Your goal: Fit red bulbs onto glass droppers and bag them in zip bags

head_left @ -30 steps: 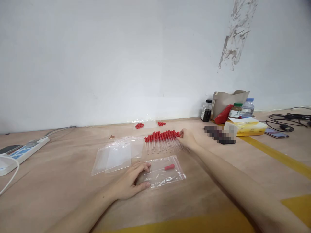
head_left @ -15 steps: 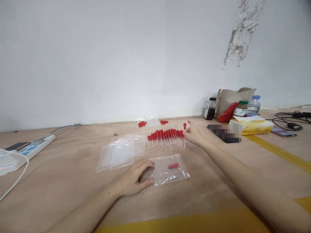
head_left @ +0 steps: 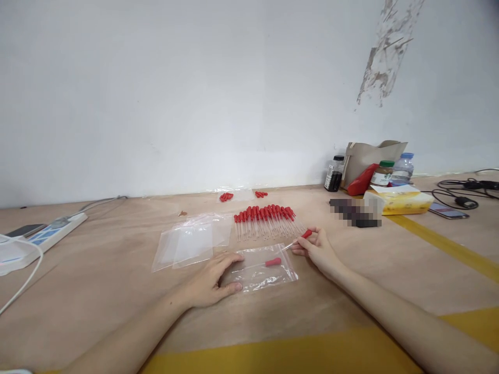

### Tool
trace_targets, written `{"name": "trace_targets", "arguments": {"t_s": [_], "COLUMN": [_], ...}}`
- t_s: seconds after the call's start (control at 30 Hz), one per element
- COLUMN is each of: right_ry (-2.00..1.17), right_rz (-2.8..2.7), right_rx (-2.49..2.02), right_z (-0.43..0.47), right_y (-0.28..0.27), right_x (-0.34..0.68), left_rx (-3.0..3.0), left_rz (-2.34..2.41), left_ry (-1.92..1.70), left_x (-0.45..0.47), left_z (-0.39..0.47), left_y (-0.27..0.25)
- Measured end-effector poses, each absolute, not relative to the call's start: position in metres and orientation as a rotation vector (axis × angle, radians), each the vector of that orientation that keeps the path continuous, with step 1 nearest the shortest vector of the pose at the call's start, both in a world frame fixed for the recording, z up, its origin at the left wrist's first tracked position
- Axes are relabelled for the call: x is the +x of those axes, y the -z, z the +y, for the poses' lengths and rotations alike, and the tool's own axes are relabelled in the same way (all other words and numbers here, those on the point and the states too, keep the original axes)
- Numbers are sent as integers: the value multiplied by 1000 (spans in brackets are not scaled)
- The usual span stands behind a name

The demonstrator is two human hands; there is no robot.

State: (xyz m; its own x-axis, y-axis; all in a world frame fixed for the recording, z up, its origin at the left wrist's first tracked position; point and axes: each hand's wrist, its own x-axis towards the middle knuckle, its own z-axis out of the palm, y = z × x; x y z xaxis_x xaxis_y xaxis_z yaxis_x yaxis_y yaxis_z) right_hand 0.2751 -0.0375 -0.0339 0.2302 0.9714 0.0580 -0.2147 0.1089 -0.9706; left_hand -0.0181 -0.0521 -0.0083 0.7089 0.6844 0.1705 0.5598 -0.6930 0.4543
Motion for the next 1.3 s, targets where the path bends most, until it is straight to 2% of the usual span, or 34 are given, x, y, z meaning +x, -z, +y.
{"name": "trace_targets", "arguments": {"t_s": [0.13,0.23,0.63,0.9,1.3], "right_ry": [-1244,-1233,-902,-1182,-289], "right_rz": [-1018,-1003,-1506,-1548,-1590], "right_rx": [-1069,-1081,-1232,-1194,-1791], "right_z": [-47,-49,-45,-52,49], "right_y": [29,30,36,33,2], "right_x": [272,276,274,270,279], "left_rx": [2548,2548,2558,2559,2497], "left_rz": [975,965,969,953,901], "left_ry": [-449,-464,-467,-470,-495], "left_x": [-18,-18,-18,-17,-16], "left_z": [-53,-53,-52,-52,-53], "left_y": [7,7,9,9,5]}}
